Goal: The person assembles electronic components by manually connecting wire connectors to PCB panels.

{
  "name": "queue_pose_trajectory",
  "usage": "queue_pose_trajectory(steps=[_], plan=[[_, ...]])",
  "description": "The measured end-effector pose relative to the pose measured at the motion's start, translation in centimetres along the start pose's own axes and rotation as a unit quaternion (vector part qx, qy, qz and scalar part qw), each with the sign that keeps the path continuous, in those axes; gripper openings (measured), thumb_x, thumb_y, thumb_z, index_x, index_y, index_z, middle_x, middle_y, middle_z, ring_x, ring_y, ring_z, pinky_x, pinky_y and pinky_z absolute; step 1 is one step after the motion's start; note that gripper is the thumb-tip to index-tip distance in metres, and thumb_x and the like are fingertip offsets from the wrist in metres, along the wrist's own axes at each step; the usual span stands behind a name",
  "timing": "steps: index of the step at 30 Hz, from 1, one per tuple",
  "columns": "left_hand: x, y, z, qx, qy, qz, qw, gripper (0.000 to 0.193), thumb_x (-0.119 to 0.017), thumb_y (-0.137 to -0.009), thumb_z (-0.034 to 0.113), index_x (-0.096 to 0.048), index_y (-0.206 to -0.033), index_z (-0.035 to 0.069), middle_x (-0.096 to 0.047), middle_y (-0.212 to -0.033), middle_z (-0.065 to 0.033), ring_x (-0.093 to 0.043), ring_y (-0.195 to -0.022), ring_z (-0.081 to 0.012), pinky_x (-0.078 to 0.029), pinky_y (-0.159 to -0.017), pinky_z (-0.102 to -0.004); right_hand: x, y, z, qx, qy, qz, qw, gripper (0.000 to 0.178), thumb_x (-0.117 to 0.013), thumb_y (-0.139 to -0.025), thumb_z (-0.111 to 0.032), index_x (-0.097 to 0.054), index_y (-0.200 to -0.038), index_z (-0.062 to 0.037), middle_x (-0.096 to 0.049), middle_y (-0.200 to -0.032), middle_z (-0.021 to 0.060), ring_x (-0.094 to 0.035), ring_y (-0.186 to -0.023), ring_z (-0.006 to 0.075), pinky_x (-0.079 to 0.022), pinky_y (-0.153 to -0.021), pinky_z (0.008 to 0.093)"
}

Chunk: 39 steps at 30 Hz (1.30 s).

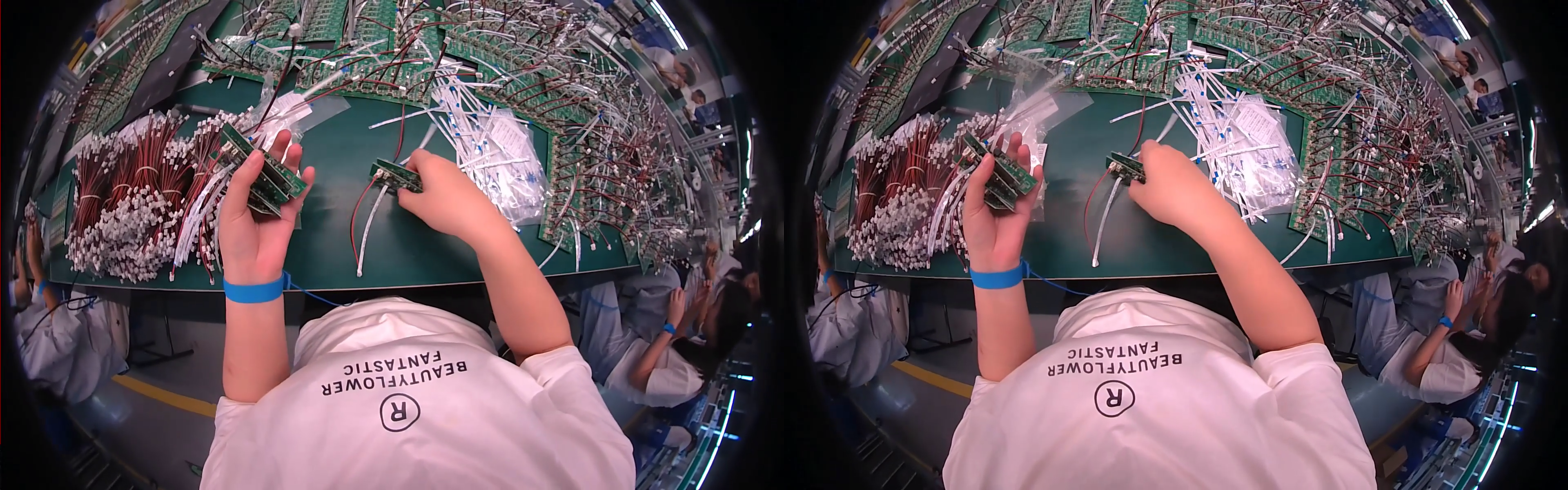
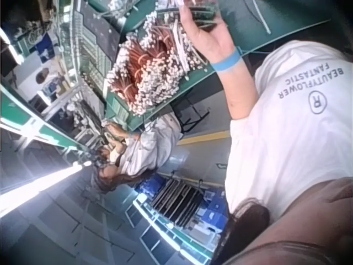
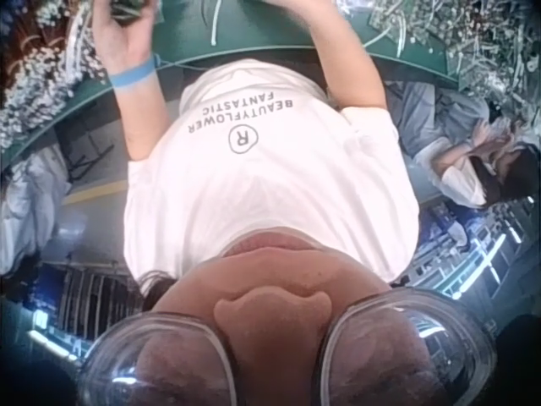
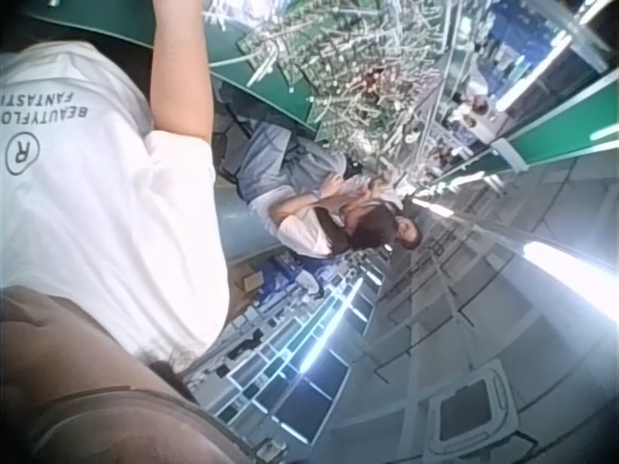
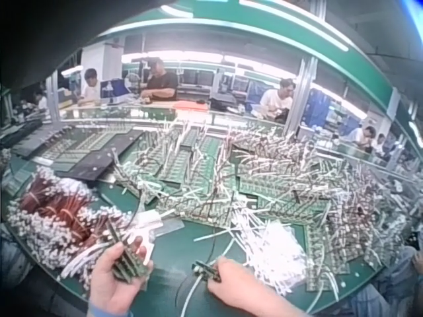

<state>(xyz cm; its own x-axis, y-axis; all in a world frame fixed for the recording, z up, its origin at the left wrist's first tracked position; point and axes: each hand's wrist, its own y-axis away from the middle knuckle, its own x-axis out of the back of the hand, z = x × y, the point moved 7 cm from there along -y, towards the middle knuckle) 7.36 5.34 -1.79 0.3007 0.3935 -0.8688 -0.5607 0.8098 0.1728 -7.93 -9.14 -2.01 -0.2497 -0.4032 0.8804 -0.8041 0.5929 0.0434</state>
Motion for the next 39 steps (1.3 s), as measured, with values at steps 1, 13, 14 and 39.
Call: queue_pose_trajectory(steps=[1, 13, 14, 39], plan=[[0.1, 0.0, 0.0, -0.001, -0.001, 0.001, 1.000, 0.030, -0.056, -0.086, 0.012, -0.048, -0.113, 0.002, -0.054, -0.116, -0.0127, -0.054, -0.105, -0.0227, -0.047, -0.087, -0.0421, 0.4, 0.4, 0.4, -0.034, -0.091, -0.016, 0.995, 0.032, -0.065, -0.075, -0.017, -0.051, -0.097, 0.0020, -0.060, -0.082, 0.0153, -0.061, -0.072, 0.0259, -0.048, -0.065, 0.0358], [-0.5, 0.5, -2.3, 0.038, 0.016, -0.022, 0.999, 0.034, -0.055, -0.087, 0.014, -0.046, -0.117, 0.003, -0.053, -0.118, -0.0126, -0.052, -0.108, -0.0232, -0.044, -0.090, -0.0425, 14.8, 7.3, -3.6, 0.050, -0.465, 0.258, 0.846, 0.016, -0.057, -0.083, -0.003, -0.051, -0.097, 0.0027, -0.059, -0.069, 0.0068, -0.053, -0.054, 0.0083, -0.041, -0.048, 0.0191], [-1.1, 0.7, -2.6, 0.041, 0.019, -0.030, 0.999, 0.031, -0.055, -0.086, 0.014, -0.048, -0.115, 0.005, -0.054, -0.116, -0.0117, -0.053, -0.106, -0.0225, -0.045, -0.089, -0.0412, 15.5, 7.4, -4.3, 0.129, -0.487, 0.297, 0.811, 0.015, -0.055, -0.084, -0.002, -0.051, -0.098, 0.0027, -0.059, -0.069, 0.0075, -0.052, -0.053, 0.0094, -0.040, -0.048, 0.0189], [-4.2, 1.8, -5.8, 0.037, -0.133, -0.028, 0.990, 0.033, -0.062, -0.081, 0.001, -0.055, -0.113, 0.004, -0.060, -0.105, -0.0045, -0.056, -0.094, -0.0130, -0.047, -0.079, -0.0261, 1.1, 0.2, -6.1, 0.051, -0.342, -0.061, 0.936, 0.092, -0.086, -0.054, -0.028, -0.032, -0.122, 0.0024, -0.046, -0.120, 0.0141, -0.046, -0.111, 0.0212, -0.043, -0.088, 0.0366]])
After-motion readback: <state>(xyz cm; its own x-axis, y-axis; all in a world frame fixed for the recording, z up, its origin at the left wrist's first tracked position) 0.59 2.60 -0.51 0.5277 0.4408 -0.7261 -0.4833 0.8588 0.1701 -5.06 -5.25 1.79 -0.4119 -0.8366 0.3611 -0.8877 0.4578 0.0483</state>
